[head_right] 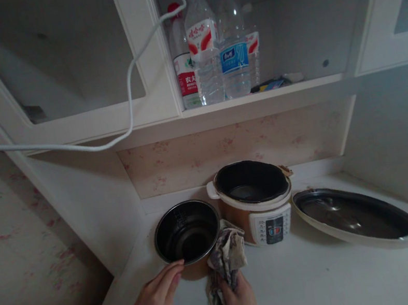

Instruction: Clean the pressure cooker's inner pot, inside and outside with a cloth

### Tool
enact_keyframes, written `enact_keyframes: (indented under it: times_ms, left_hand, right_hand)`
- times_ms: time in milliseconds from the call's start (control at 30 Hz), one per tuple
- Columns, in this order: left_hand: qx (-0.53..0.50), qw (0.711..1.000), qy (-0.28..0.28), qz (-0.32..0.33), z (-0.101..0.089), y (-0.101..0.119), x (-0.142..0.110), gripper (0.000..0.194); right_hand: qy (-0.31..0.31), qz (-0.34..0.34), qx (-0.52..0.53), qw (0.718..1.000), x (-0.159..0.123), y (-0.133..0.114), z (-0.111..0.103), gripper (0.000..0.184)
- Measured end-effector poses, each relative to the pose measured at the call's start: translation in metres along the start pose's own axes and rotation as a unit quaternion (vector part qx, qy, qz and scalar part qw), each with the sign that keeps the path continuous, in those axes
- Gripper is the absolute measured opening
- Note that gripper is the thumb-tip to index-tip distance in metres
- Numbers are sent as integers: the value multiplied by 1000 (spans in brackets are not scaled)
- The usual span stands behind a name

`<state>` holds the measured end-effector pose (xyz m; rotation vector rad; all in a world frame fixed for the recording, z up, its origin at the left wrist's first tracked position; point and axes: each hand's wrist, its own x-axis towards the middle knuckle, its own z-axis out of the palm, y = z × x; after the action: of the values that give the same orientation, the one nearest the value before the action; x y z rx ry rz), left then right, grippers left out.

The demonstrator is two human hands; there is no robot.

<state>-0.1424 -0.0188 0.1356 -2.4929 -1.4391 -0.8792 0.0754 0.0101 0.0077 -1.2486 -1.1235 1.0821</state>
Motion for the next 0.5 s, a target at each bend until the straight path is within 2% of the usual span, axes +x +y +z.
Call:
enact_keyframes:
  times_ms: [100, 233, 400, 500]
  left_hand:
    - [34, 999, -2, -15, -5, -23, 5, 31]
    - [85, 996, -16, -37, 1, -50, 8, 35]
    - [56, 997, 4, -58, 16, -46, 6, 29]
    - [41, 996, 21, -71, 21, -39, 5, 28]
  right_hand:
    - [2, -5, 2, 1000, 0, 2, 0, 41]
    - [8, -1, -12, 1000, 2, 6, -1, 47]
    - [16, 11, -3, 1000, 4, -1, 3, 57]
    - [31, 27, 2, 999, -5, 5, 12, 58]
